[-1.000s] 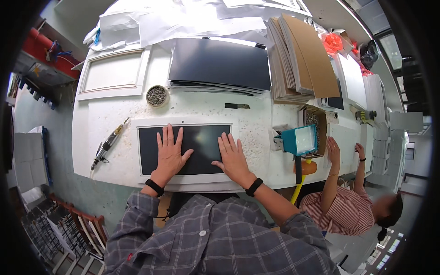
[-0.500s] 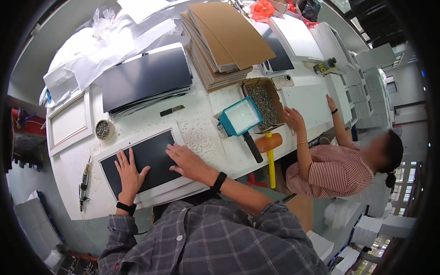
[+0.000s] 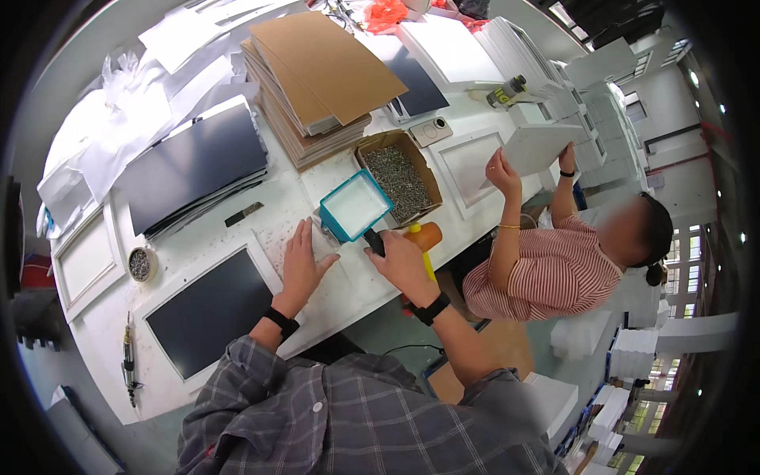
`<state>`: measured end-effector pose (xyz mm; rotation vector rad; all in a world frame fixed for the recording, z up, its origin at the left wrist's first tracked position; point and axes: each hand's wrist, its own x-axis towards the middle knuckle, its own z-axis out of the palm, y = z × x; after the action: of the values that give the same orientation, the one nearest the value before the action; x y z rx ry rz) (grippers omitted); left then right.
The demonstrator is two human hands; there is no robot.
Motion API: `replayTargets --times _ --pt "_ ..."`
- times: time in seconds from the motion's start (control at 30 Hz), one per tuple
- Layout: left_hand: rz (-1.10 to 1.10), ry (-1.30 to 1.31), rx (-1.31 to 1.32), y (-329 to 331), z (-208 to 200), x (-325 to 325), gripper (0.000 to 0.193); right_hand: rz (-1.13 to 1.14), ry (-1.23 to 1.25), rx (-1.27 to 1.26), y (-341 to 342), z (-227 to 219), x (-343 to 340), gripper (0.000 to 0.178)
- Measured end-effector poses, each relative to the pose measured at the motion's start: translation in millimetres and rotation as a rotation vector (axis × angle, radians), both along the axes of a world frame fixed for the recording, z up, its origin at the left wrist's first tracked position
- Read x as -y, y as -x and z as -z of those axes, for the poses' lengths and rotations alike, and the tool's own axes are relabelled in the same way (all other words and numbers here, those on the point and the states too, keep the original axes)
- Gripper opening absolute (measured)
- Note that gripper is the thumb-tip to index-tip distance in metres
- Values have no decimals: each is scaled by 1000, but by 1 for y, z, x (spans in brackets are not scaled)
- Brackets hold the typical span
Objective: The person assembles a white cabinet door by placing a dark panel into a frame and securing it with screws. They use a pneumatic screwdriver to drive multiple screws into pre-drilled holes along the edges of the door. The person handles the door and screws by hand, working at a cluttered workbench in a workshop.
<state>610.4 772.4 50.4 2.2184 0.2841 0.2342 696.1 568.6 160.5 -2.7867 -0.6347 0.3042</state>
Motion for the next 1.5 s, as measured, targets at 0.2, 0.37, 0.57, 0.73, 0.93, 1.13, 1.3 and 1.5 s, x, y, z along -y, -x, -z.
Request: replayTargets --times 0.2,0.37,0.57,0.73,0.93,1.13,1.3,1.5 --pt "-86 1 53 -22 12 7 92 36 -165 -82 -6 34 0 32" --pt "-90 17 51 -21 9 12 93 55 -239 -102 -6 23 2 29" --pt "-126 11 34 -16 11 11 91 9 -268 -150 -6 -34 -3 25" --pt "79 51 -219 54 -31 -8 62 -229 -289 -278 3 -64 -46 22" --pt "-90 192 -37 199 -63 -67 34 -623 -123 -235 1 -30 -100 18" --pt "-689 -178 28 311 -45 -130 42 -774 56 -191 10 -23 -151 17" --pt "-1018 -431 -90 366 -4 -172 50 -807 152 -202 12 -22 -171 19" --pt "-1039 -414 -138 377 28 -186 53 -883 191 -182 5 -14 -181 22"
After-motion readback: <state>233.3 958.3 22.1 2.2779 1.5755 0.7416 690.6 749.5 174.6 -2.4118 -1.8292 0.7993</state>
